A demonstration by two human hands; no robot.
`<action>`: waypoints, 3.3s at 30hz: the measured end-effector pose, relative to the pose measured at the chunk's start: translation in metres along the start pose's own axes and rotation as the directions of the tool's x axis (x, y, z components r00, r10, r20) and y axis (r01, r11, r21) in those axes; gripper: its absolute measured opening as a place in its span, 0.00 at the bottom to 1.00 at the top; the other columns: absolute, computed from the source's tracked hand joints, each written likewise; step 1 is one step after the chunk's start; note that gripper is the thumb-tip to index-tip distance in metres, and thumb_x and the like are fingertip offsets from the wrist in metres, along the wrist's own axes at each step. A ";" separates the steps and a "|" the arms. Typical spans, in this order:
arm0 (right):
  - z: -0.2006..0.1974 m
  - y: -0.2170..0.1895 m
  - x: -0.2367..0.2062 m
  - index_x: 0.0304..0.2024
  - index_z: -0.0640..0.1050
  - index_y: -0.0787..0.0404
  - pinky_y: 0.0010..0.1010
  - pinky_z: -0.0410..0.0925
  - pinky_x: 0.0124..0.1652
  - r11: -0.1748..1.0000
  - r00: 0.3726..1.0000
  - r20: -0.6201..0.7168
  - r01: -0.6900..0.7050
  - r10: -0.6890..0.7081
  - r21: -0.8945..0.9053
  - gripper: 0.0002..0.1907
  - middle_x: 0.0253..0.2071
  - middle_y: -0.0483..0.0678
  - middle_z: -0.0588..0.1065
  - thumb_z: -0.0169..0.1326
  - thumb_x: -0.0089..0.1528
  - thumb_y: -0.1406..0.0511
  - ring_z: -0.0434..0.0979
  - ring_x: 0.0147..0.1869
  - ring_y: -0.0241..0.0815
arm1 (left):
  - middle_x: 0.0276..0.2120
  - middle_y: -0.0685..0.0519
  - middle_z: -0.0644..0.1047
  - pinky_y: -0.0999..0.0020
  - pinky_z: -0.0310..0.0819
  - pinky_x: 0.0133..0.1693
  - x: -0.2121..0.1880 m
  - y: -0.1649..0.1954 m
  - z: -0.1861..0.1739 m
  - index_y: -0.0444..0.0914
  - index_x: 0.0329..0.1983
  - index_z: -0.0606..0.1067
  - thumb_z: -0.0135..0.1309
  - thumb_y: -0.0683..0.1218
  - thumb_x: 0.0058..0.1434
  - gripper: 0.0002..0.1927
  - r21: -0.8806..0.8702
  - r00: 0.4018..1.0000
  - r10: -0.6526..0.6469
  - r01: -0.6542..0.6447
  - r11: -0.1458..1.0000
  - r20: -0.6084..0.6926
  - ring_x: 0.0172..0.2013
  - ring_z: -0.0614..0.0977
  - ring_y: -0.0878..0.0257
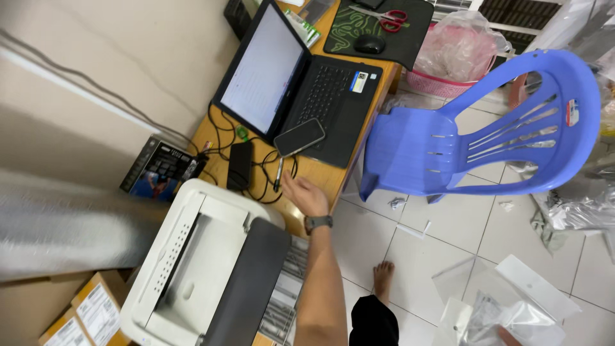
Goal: The person sorts and matches printed shipping labels with packaged phone cases and accessories on the floor. They then retrieve clear plastic bags, place items inside, and seal them for shipment.
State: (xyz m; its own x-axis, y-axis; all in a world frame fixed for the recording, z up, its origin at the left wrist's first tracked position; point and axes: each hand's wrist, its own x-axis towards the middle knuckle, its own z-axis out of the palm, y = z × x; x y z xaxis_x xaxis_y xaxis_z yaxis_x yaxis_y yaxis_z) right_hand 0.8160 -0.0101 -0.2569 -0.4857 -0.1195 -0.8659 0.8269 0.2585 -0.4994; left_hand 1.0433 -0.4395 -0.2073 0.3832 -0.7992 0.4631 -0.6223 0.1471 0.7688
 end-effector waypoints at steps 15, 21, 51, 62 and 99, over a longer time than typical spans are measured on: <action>-0.075 -0.080 0.093 0.69 0.62 0.64 0.53 0.69 0.58 0.995 0.998 -0.054 -0.038 0.043 0.094 0.36 0.58 0.57 0.71 0.58 0.60 0.67 0.73 0.62 0.55 | 0.45 0.34 0.77 0.44 0.72 0.47 0.044 -0.067 0.039 0.32 0.48 0.72 0.54 0.46 0.66 0.14 0.698 0.920 -0.369 0.179 0.693 0.131 0.46 0.78 0.37; -0.111 -0.110 0.109 0.69 0.60 0.61 0.52 0.70 0.55 0.993 0.994 -0.019 -0.107 0.108 0.052 0.36 0.57 0.54 0.71 0.56 0.60 0.65 0.74 0.60 0.53 | 0.48 0.33 0.75 0.51 0.74 0.50 0.042 -0.023 0.017 0.27 0.55 0.64 0.50 0.39 0.71 0.15 0.421 0.973 -0.230 0.200 0.885 0.022 0.47 0.80 0.42; -0.302 -0.159 0.199 0.62 0.67 0.74 0.46 0.74 0.53 0.934 0.987 0.159 -0.085 0.031 0.346 0.33 0.54 0.60 0.74 0.59 0.58 0.64 0.78 0.55 0.53 | 0.42 0.46 0.82 0.64 0.76 0.53 -0.292 0.148 0.056 0.28 0.50 0.76 0.64 0.43 0.61 0.18 0.167 -0.241 -0.156 0.026 0.986 0.958 0.47 0.81 0.61; -0.331 -0.156 0.435 0.59 0.72 0.72 0.40 0.73 0.50 0.885 0.981 0.155 0.034 -0.119 0.464 0.29 0.53 0.56 0.76 0.60 0.61 0.61 0.78 0.54 0.48 | 0.50 0.47 0.78 0.67 0.76 0.52 -0.762 0.209 0.308 0.30 0.63 0.62 0.73 0.54 0.53 0.45 -0.088 -0.513 0.037 -0.075 0.993 0.857 0.51 0.81 0.61; -0.295 0.147 0.654 0.65 0.69 0.59 0.39 0.72 0.52 0.877 0.622 -0.702 0.481 -0.346 -0.006 0.27 0.60 0.55 0.72 0.55 0.63 0.63 0.76 0.59 0.49 | 0.45 0.49 0.83 0.54 0.76 0.50 -0.947 -0.056 0.370 0.48 0.58 0.77 0.52 0.56 0.71 0.16 -0.762 -0.644 0.458 -0.325 0.561 0.612 0.48 0.83 0.51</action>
State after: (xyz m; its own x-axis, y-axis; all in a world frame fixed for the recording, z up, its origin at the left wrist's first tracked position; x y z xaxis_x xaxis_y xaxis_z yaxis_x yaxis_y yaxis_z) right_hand 0.5366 0.2321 -0.8890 -0.7873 0.5094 -0.3474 0.4898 0.1744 -0.8542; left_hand 0.4633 0.0936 -0.8523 -0.9499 0.2256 -0.2162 0.0463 0.7860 0.6164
